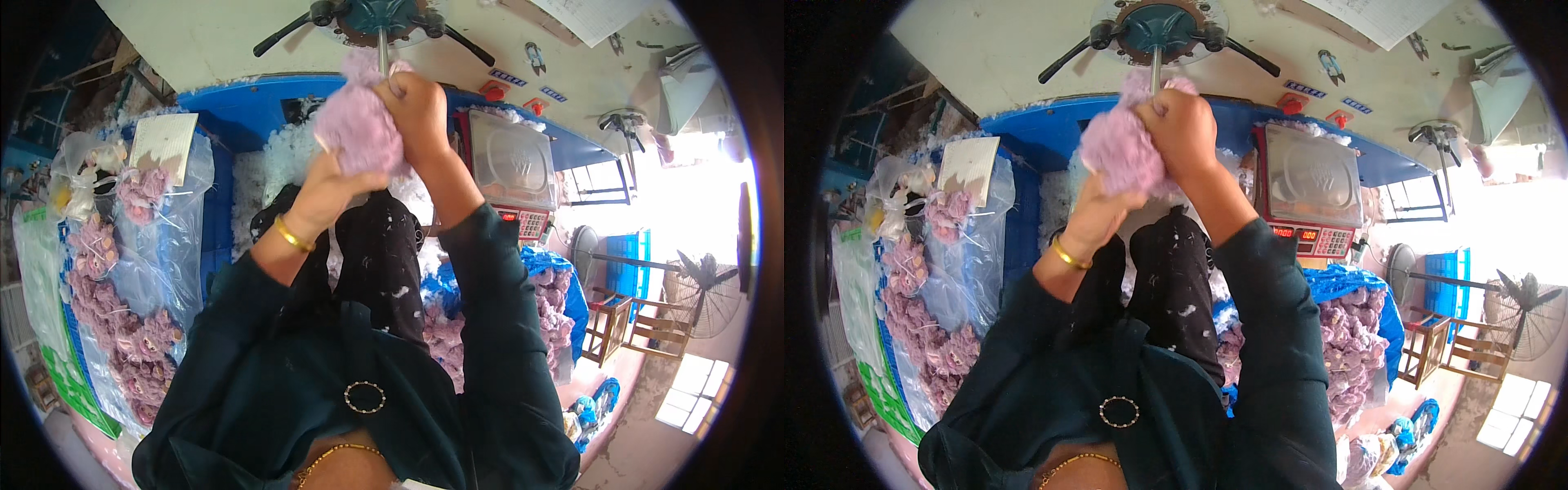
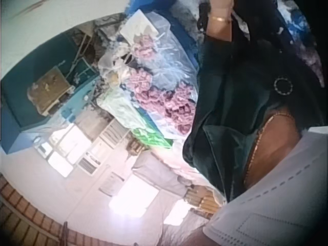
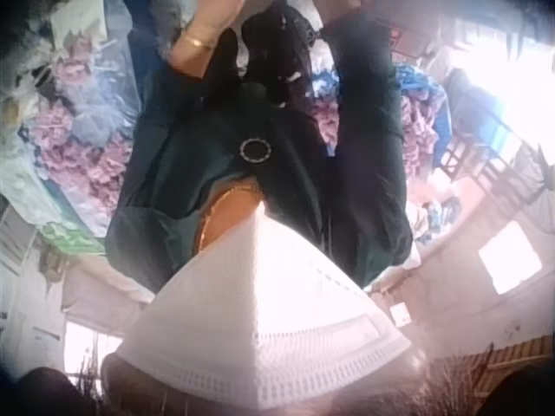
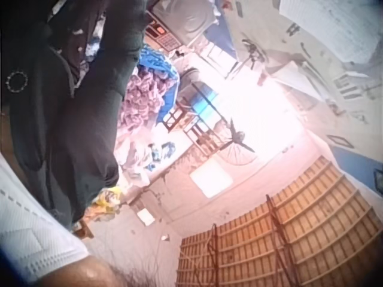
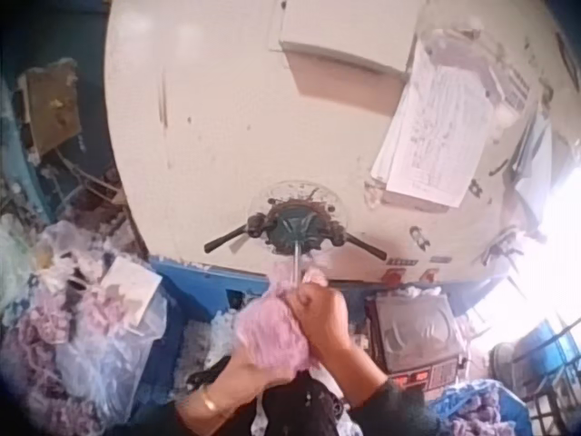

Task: The person repeatedly takes pink fluffy material, wraps it around a central rod on a machine, and then removes the formed fluffy bundle. They place the finished bundles into a plastic bag. The process is repeated multiple times throughout the clip.

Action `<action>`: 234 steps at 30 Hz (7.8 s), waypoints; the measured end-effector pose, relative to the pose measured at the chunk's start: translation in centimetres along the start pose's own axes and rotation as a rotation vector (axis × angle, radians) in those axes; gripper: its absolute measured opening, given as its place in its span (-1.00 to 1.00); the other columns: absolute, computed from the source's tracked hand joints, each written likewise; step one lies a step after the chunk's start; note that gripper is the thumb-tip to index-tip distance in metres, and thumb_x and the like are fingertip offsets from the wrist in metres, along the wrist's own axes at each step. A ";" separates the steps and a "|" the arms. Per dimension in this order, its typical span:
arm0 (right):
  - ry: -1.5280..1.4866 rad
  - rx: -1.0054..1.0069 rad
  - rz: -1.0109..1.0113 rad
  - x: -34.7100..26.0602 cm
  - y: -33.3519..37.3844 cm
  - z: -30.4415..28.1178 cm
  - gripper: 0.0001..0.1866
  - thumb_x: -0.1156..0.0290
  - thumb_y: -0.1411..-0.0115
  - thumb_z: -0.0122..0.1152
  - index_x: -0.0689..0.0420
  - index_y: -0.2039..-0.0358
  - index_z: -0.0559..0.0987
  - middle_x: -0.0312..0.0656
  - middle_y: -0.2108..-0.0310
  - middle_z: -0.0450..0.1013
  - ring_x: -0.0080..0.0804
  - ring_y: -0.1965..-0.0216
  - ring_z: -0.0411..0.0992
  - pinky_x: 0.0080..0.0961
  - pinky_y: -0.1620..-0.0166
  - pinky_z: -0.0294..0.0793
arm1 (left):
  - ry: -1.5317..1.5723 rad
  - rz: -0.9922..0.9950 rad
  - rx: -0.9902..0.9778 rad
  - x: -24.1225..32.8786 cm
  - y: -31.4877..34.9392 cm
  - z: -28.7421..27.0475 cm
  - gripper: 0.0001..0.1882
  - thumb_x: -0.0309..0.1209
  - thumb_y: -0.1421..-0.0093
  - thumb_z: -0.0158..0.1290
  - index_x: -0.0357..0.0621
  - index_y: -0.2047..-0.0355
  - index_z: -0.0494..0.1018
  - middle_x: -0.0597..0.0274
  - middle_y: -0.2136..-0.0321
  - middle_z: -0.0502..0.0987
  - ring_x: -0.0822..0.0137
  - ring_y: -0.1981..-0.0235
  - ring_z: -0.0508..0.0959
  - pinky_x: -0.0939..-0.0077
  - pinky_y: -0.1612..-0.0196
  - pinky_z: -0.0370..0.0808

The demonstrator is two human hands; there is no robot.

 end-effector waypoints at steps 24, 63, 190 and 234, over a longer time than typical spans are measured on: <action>0.001 -0.089 -0.049 -1.1 0.3 -1.2 -0.70 0.25 0.11 0.18 0.20 0.75 0.41 0.01 0.73 0.28 -0.04 0.69 0.29 -0.26 0.59 0.26 | -0.023 -0.182 -0.035 1.0 -0.6 -0.1 -0.66 -0.47 -0.08 0.16 -0.33 0.13 0.43 0.15 0.22 0.54 0.34 0.18 0.54 0.49 0.06 0.46; -0.434 -0.669 0.222 2.4 -3.3 -6.4 -0.57 0.24 -0.06 0.29 0.18 0.10 0.48 -0.21 0.34 0.46 -0.51 0.30 0.40 -0.50 0.17 0.42 | 0.350 -0.415 -0.036 1.1 -4.2 1.5 -0.60 -0.22 -0.28 -0.03 -0.19 -0.03 0.29 0.13 0.10 0.48 0.27 0.18 0.55 0.39 0.22 0.55; 0.038 -0.769 0.519 3.9 16.0 -9.5 -0.69 0.51 -0.03 0.20 0.29 0.17 0.53 -0.14 0.22 0.45 -0.38 0.22 0.44 -0.50 0.21 0.44 | -1.931 0.150 0.655 16.9 24.9 -21.1 -0.75 -0.29 -0.02 0.13 -0.20 0.41 0.42 0.05 0.41 0.47 -0.01 0.33 0.49 0.17 0.25 0.41; -1.023 -0.749 0.709 -3.8 11.0 -3.1 -0.50 0.51 0.13 0.43 0.26 0.11 0.51 -0.23 0.22 0.51 -0.45 0.18 0.46 -0.51 0.04 0.41 | -0.438 -0.258 -0.210 4.8 6.4 -2.5 -0.75 -0.44 -0.10 0.15 -0.27 0.21 0.48 0.27 0.22 0.50 0.43 0.21 0.47 0.54 0.08 0.40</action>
Point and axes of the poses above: each hand's wrist, its own y-axis away from the middle knuckle, its own z-axis out of the palm, x = y × z, the point moved 2 cm from there along -y, towards the middle knuckle
